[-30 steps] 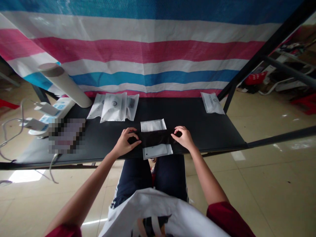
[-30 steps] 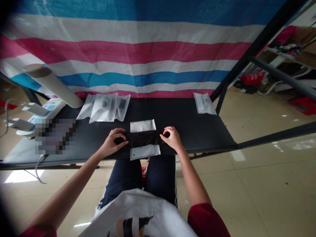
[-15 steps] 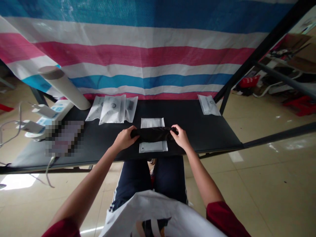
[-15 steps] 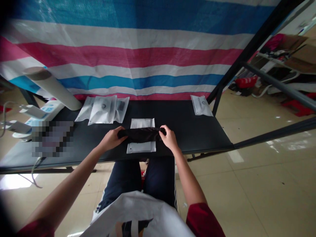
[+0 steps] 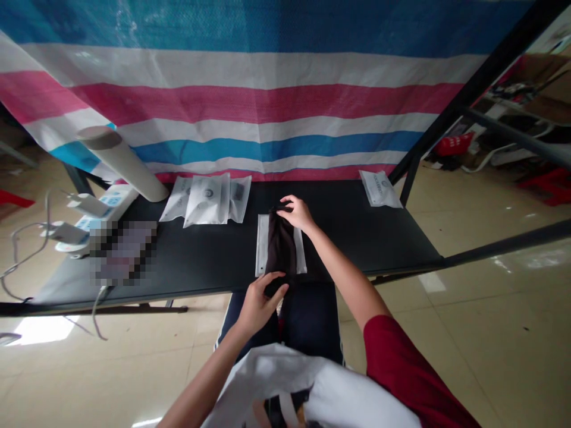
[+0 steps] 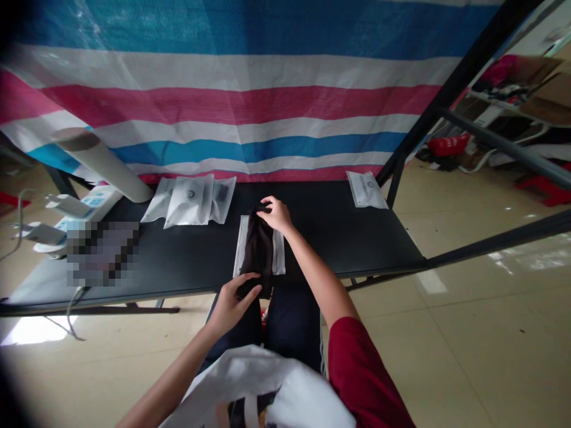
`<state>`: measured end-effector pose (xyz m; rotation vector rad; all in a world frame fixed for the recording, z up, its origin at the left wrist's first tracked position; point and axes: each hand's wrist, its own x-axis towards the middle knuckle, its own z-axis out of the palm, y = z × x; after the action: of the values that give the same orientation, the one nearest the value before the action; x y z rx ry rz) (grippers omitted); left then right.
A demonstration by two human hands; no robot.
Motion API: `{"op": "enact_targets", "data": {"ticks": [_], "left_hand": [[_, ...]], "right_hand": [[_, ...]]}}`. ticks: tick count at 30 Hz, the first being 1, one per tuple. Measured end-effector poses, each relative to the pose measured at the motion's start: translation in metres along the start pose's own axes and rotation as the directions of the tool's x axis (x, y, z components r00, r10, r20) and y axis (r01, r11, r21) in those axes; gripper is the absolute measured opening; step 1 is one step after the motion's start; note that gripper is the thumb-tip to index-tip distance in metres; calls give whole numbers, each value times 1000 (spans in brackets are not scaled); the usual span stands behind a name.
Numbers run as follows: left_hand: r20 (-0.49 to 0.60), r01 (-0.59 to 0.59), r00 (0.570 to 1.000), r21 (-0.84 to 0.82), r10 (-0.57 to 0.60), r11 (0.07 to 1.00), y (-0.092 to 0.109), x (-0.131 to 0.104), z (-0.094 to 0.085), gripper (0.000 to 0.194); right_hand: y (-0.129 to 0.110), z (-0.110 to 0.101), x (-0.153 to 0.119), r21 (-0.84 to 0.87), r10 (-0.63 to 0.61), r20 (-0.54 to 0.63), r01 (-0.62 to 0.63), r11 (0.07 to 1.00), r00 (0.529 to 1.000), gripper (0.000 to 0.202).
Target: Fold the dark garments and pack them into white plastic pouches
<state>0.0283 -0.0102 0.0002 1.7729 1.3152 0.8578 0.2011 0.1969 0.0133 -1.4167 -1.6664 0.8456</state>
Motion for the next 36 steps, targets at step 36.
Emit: {"op": "enact_targets", "data": {"ticks": [36], "left_hand": [[124, -255, 966, 319, 226, 913, -30, 24, -29, 18]], "right_hand": [[11, -9, -178, -222, -388, 287, 455, 863, 876, 64]]}}
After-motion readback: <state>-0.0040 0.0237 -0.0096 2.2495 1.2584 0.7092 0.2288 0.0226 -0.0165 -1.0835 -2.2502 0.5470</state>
